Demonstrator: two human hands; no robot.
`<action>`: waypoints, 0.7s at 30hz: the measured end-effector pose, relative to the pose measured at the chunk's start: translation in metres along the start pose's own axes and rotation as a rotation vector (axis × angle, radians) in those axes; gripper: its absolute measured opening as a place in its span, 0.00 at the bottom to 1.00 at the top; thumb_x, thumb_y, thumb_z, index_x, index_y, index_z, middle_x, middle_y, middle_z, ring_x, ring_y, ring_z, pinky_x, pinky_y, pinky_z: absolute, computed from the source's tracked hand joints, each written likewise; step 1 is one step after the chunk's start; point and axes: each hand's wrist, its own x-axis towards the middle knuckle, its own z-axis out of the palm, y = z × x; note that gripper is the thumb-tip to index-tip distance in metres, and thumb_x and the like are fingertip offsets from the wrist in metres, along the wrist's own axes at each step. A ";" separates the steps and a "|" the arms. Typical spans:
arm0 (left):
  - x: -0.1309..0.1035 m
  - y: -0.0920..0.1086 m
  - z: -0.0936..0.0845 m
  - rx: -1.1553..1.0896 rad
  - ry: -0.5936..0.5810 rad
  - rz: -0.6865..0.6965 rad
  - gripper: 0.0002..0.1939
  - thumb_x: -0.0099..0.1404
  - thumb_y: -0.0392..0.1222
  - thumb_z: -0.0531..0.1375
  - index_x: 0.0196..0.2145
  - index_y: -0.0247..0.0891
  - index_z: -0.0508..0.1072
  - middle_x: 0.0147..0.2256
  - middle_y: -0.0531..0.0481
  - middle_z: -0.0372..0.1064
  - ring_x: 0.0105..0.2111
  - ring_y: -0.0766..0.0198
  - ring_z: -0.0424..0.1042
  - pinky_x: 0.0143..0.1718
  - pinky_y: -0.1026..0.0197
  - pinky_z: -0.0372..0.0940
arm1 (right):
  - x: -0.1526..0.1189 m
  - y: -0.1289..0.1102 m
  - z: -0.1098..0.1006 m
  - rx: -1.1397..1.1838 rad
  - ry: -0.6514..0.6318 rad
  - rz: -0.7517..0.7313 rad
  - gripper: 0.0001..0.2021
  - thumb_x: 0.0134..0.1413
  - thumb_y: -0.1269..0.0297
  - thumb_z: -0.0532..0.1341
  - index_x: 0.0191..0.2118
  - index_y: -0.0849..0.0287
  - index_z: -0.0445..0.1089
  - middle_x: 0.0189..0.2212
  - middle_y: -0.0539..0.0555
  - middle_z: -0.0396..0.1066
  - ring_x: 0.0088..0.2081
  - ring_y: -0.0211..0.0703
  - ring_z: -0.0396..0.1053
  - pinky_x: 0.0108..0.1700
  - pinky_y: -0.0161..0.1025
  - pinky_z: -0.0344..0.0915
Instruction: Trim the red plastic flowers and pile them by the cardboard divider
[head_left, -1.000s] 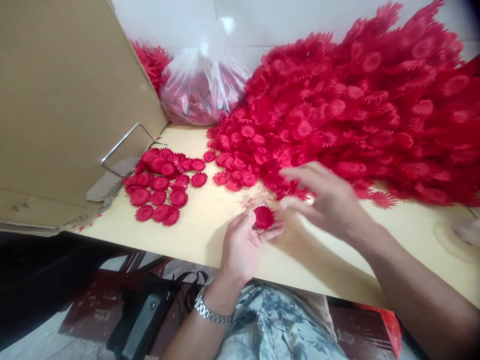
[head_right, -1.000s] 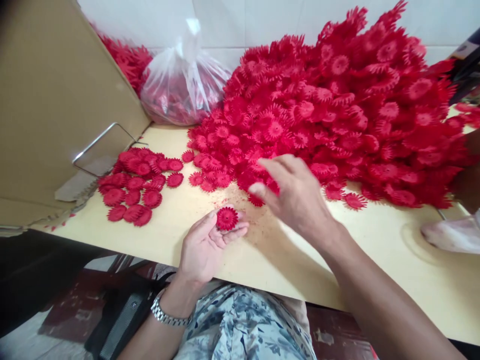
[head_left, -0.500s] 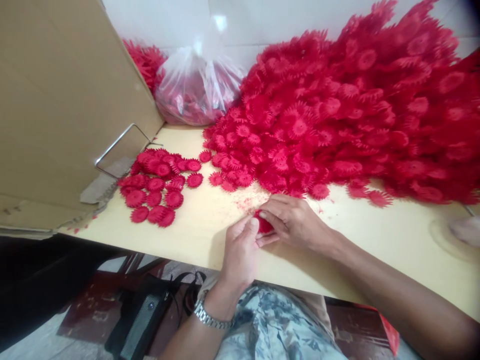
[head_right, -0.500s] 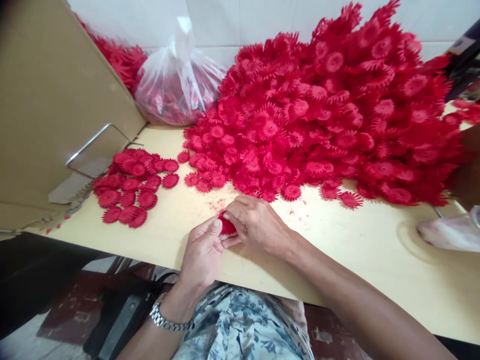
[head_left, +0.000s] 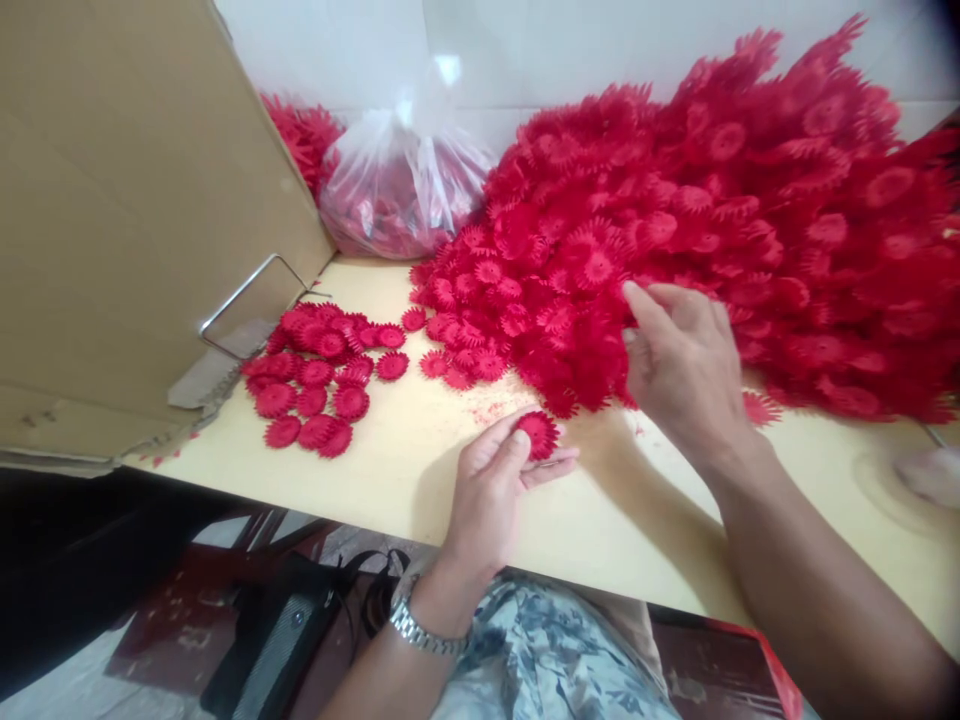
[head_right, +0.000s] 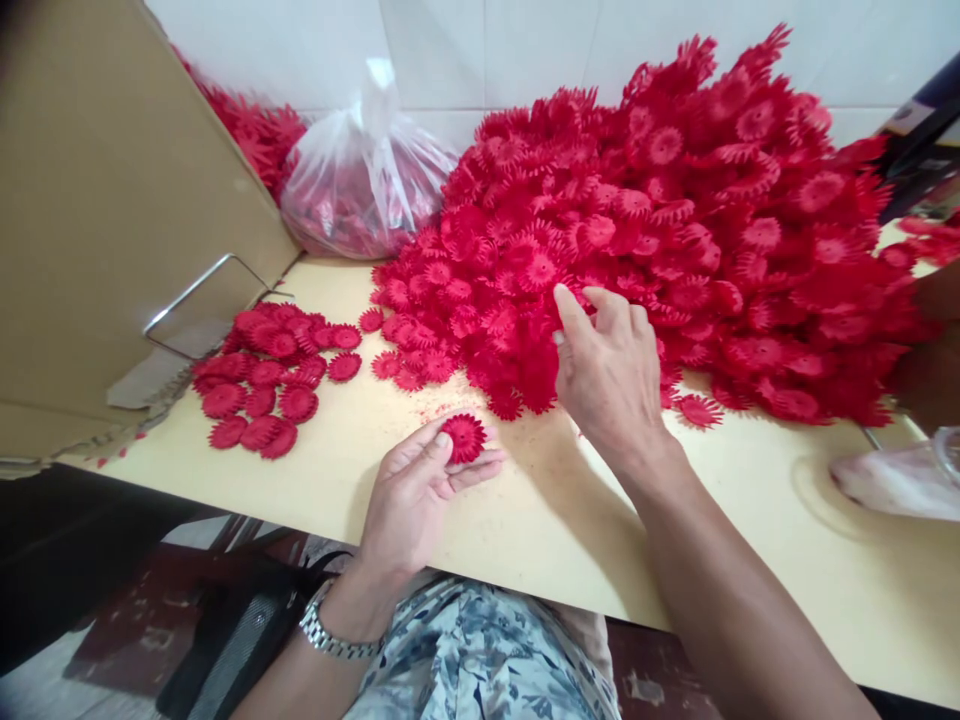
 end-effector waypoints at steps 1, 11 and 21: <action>0.002 0.000 0.000 -0.023 0.014 -0.008 0.13 0.60 0.37 0.57 0.43 0.30 0.69 0.31 0.44 0.75 0.33 0.55 0.76 0.43 0.51 0.68 | -0.001 0.000 0.001 0.009 0.021 -0.027 0.18 0.57 0.66 0.53 0.52 0.64 0.66 0.48 0.66 0.64 0.44 0.54 0.63 0.45 0.50 0.59; 0.004 -0.004 -0.001 0.052 -0.097 0.037 0.11 0.64 0.38 0.53 0.35 0.29 0.73 0.28 0.45 0.73 0.33 0.60 0.74 0.42 0.53 0.68 | -0.023 -0.049 0.003 0.785 -0.410 -0.347 0.06 0.56 0.62 0.59 0.35 0.60 0.67 0.27 0.52 0.67 0.30 0.37 0.64 0.31 0.33 0.61; 0.005 -0.012 -0.002 0.133 -0.076 0.109 0.10 0.63 0.37 0.54 0.39 0.32 0.74 0.32 0.47 0.74 0.35 0.61 0.74 0.41 0.56 0.69 | -0.031 -0.056 0.014 0.567 -0.165 -0.371 0.11 0.59 0.72 0.50 0.26 0.61 0.64 0.20 0.51 0.64 0.24 0.37 0.61 0.27 0.33 0.58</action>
